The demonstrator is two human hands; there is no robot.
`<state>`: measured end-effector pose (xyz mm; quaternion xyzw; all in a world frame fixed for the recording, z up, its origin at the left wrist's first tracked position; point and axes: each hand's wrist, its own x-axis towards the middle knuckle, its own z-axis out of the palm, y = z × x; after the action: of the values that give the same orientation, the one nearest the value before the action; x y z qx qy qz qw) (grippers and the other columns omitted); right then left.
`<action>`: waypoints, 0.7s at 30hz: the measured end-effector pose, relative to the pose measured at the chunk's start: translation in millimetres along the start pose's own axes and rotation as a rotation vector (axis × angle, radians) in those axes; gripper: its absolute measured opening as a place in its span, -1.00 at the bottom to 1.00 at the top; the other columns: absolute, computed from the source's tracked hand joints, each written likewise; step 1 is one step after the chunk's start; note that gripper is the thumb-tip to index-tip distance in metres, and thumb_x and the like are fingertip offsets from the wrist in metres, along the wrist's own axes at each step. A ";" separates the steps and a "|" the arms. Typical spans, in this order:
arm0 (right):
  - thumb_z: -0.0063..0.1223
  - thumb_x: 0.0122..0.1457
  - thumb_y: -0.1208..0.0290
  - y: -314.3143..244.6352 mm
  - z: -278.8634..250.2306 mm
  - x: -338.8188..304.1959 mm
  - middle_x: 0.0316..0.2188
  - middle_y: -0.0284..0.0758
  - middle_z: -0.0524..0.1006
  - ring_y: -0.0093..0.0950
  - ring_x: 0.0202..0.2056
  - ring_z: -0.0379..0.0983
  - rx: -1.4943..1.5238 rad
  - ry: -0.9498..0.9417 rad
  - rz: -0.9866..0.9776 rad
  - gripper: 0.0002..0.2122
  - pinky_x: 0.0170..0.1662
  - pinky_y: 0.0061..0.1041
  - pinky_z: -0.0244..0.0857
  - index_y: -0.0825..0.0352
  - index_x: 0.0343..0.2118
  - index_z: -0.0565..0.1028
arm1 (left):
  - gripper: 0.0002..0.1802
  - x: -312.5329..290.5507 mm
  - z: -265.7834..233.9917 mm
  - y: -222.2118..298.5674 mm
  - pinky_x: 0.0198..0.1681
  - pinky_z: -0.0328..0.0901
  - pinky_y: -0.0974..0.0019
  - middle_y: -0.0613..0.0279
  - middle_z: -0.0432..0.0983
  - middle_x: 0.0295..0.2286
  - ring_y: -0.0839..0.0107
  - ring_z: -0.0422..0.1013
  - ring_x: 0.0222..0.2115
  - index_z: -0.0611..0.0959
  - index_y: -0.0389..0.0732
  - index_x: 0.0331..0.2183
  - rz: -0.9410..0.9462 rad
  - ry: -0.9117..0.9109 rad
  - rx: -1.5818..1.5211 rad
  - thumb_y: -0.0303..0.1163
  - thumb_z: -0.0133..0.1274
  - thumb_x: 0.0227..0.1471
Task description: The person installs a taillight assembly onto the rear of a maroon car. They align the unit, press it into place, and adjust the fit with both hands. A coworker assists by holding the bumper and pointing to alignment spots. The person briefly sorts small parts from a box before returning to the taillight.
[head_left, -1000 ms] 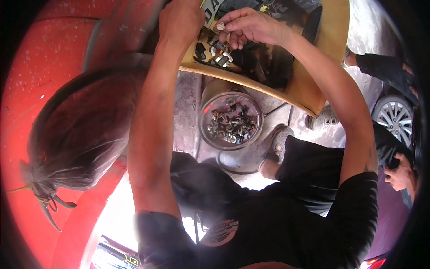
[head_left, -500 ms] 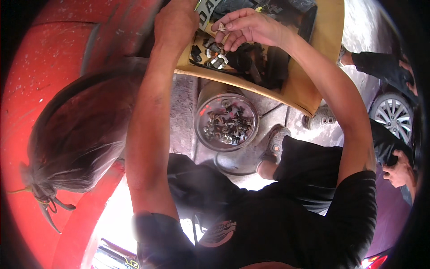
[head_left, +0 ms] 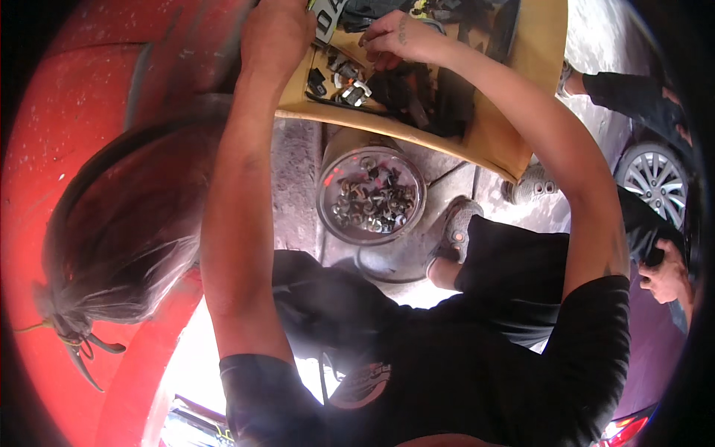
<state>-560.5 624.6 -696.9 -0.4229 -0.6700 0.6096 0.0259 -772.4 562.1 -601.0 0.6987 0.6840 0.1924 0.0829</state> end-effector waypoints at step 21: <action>0.18 0.09 0.45 -12.9 -13.3 6.8 -0.23 -0.14 0.50 -0.12 -0.08 0.50 -1.159 0.499 -0.350 -0.56 -0.04 -0.15 0.35 0.34 0.07 0.44 | -0.60 1.1 16.0 -28.3 -0.13 0.41 -0.05 -0.08 0.55 -0.22 -0.11 0.51 -0.19 0.63 -0.16 -0.01 0.172 0.017 0.005 -0.47 0.17 0.05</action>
<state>-564.4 640.5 -686.0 -0.3817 -0.9228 0.0201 0.0477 -792.4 566.9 -626.2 0.7535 0.6226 0.2030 0.0585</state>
